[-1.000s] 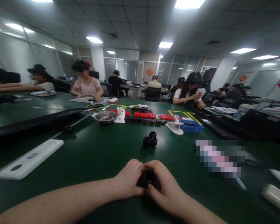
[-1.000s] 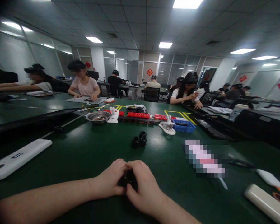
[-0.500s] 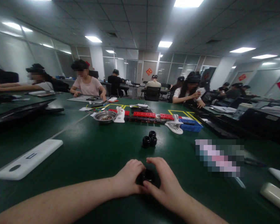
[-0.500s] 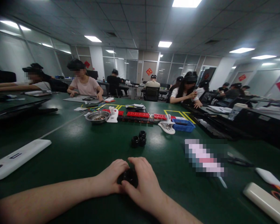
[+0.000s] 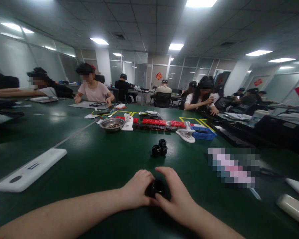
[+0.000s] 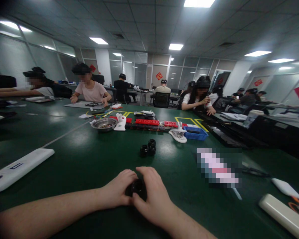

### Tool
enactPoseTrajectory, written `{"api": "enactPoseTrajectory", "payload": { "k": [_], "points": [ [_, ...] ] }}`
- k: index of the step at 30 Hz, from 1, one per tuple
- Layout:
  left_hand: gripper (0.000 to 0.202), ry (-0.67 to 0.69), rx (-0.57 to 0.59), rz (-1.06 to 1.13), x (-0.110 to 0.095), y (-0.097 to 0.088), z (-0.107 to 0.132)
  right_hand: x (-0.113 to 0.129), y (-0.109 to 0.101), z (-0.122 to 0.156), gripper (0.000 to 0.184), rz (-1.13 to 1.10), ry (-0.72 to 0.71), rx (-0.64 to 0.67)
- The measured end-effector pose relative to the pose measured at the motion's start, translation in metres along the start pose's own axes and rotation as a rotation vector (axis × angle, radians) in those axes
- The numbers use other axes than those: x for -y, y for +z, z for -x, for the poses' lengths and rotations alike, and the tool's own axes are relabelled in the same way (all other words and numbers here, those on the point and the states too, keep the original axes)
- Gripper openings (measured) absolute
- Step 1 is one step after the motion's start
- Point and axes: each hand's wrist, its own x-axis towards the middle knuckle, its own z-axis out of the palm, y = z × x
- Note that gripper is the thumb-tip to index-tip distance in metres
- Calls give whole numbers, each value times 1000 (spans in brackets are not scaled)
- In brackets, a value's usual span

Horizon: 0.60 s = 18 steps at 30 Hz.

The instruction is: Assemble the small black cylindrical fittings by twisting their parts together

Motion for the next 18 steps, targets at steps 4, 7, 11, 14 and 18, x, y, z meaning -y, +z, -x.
{"api": "enactPoseTrajectory", "payload": {
  "k": [4,7,11,14,18],
  "points": [
    [42,10,-29,-22,2,4,0,0,2,-2,44,74,117,-25],
    [46,4,-9,3,1,2,0,2,0,0,47,-11,25,56],
    [47,-13,13,6,0,-1,0,0,-1,2,66,-53,-48,79],
    [43,-4,7,-5,1,0,0,-3,1,0,58,12,29,8],
    [41,-2,-12,-29,1,1,-1,-4,3,-2,49,71,124,-43]
  ]
}}
